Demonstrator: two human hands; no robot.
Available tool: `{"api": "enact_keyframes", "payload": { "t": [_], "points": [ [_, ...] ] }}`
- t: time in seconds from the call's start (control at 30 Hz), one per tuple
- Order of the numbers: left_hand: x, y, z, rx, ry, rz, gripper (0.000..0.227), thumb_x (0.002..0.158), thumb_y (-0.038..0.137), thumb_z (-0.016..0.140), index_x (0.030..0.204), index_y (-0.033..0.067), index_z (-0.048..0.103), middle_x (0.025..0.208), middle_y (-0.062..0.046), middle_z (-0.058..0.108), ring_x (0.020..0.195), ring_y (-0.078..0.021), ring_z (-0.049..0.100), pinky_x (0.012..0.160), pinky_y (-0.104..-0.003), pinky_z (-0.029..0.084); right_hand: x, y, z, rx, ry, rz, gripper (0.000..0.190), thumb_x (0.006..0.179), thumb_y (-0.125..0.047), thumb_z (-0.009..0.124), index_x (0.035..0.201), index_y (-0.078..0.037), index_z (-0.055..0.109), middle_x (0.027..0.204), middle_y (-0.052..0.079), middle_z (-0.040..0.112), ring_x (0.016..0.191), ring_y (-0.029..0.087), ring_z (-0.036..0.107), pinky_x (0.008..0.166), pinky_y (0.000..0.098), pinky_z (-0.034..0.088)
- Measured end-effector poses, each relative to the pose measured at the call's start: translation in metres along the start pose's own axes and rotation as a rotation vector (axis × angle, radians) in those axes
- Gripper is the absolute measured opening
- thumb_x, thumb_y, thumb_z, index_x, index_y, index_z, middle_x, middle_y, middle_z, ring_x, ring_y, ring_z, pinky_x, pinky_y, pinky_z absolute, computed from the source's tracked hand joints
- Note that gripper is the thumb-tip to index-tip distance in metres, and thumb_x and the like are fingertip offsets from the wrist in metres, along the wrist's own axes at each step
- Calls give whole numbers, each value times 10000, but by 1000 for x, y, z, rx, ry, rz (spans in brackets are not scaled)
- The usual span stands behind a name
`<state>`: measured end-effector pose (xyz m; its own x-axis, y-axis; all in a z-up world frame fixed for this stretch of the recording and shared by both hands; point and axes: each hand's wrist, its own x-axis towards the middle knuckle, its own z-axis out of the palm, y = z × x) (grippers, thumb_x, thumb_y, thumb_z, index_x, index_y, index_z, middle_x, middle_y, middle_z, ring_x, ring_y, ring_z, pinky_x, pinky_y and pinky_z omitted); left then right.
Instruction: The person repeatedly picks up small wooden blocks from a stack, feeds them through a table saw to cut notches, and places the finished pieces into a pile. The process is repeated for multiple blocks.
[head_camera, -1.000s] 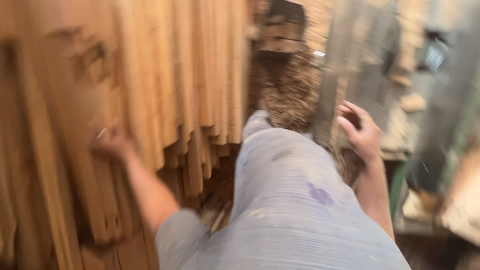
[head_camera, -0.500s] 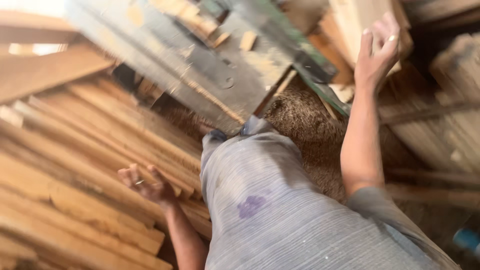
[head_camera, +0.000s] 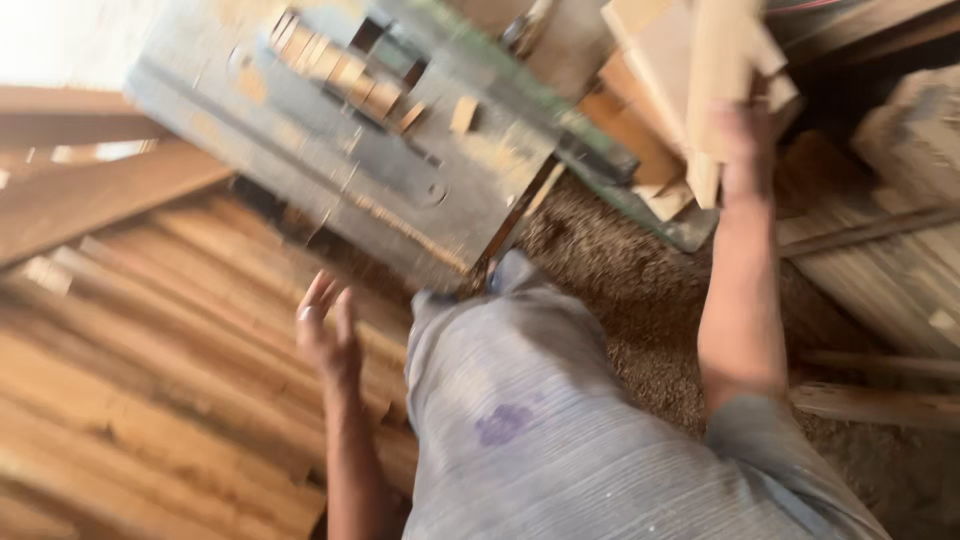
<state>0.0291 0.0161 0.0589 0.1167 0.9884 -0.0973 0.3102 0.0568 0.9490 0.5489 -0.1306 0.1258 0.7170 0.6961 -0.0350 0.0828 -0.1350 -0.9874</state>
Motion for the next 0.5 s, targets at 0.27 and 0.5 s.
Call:
{"api": "enact_keyframes", "payload": {
  "t": [0.27,0.5],
  "points": [
    [-15,117,74,119,-396,789,892,679,379,910,1408,54,512,1490,-218,468,1286,-439,577,1072,-481,512,-71,-21,155,648,-362,-359,889,1053,-743,262,1609,-55,343,1430,220,566,1239,248,662,1075,410,599],
    [-44,48,47,-84,-338,322,435,949,149,793,1352,45,667,1413,-155,668,1274,-275,692,1081,-392,594,-123,-8,217,780,-689,233,851,933,-580,693,1517,-49,375,1421,163,509,1359,269,554,1145,461,531]
  ]
}}
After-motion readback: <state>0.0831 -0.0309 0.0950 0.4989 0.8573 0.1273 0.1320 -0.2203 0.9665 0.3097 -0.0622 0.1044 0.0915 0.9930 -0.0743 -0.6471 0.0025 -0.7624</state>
